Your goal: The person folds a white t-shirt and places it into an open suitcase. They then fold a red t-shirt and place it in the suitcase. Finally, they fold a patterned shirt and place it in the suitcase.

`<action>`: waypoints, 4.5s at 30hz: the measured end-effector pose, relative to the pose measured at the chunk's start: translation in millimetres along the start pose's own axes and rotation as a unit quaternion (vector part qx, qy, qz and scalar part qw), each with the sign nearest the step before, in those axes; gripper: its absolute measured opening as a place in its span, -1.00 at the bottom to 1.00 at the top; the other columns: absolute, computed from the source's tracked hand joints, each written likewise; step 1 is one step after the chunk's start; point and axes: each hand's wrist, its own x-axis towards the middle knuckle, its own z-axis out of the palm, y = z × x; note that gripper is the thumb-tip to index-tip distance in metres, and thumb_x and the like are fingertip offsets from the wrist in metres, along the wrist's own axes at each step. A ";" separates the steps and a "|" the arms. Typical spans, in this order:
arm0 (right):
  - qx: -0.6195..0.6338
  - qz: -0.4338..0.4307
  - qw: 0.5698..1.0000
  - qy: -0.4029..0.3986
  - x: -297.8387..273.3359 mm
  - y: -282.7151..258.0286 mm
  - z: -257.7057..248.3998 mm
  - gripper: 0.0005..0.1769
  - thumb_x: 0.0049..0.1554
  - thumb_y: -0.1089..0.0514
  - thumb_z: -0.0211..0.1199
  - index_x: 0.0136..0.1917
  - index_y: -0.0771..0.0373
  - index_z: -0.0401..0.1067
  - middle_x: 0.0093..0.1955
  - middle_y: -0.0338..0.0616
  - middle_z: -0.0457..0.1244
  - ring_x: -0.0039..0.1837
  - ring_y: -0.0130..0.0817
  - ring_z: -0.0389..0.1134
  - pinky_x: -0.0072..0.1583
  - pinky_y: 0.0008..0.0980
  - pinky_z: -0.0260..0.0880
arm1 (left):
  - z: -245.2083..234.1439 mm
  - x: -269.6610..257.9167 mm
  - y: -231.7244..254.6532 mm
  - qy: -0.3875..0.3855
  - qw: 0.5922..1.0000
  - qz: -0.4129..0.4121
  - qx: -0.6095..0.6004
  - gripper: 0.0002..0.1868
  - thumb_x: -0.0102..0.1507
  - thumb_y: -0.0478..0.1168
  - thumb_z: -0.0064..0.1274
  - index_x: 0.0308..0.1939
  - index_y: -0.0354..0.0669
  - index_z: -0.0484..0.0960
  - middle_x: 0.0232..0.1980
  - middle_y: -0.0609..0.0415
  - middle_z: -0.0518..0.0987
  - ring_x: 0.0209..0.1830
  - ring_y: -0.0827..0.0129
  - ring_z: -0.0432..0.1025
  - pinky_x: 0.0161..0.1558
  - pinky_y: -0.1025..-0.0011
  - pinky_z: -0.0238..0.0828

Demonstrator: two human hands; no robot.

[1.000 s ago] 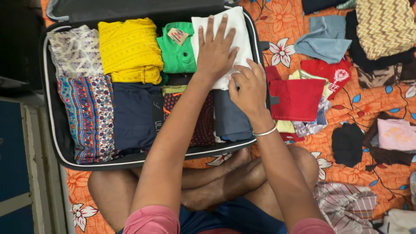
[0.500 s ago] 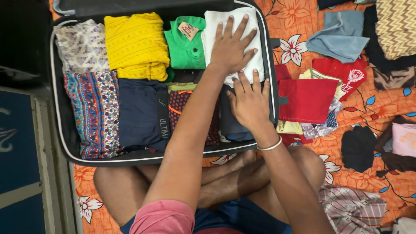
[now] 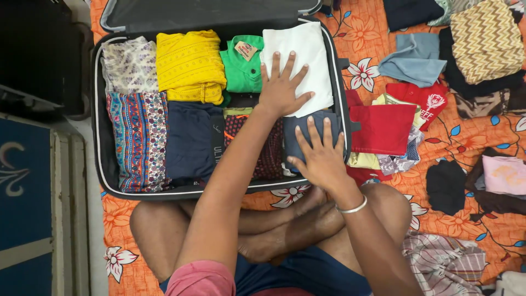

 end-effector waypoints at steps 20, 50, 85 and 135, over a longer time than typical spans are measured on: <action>-0.006 0.018 0.995 -0.093 10.4 -5.0 -0.8 0.00 0.10 -0.48 0.07 0.62 0.03 -0.04 0.70 0.09 -0.40 0.65 0.32 -0.54 0.40 0.60 -0.47 | 6.8 17.8 -2.3 0.000 1.000 -0.005 -0.004 -0.12 0.23 0.52 -0.22 0.57 0.40 0.15 0.69 0.04 -0.15 0.67 -0.07 -0.37 0.48 -0.40 -0.51; -0.022 0.198 0.979 -0.045 -39.0 183.9 32.6 -0.61 -0.11 0.17 0.37 0.04 0.20 0.52 0.08 0.12 0.34 0.09 0.13 0.40 0.07 0.02 0.41 | 3.2 -155.0 15.6 0.029 0.994 0.008 -0.105 -0.13 0.24 0.27 0.06 0.40 -0.34 0.36 0.54 -0.31 0.20 0.57 -0.20 0.03 0.49 -0.06 -0.12; 0.732 0.114 0.559 0.372 -75.0 236.8 -37.9 -0.90 0.33 0.25 0.17 0.04 0.13 0.27 -0.11 -0.30 0.30 -0.08 -0.34 0.45 -0.10 -0.21 0.53 | 0.9 -157.2 11.9 0.046 0.988 -0.002 -0.145 -0.30 0.25 0.18 0.10 0.28 -0.27 0.51 0.51 -0.21 0.27 0.55 -0.09 0.06 0.49 0.01 -0.08; 0.930 -0.133 0.288 0.183 -109.5 27.6 -33.5 -0.84 0.41 0.12 0.04 -0.01 0.21 0.21 0.02 -0.18 0.14 0.20 -0.35 0.25 0.44 -0.26 0.29 | -76.2 -314.8 80.6 0.195 0.890 0.124 -0.393 -0.59 0.12 -0.28 0.24 0.02 -0.29 0.57 0.32 -0.19 0.54 0.31 -0.07 0.45 0.26 0.15 0.40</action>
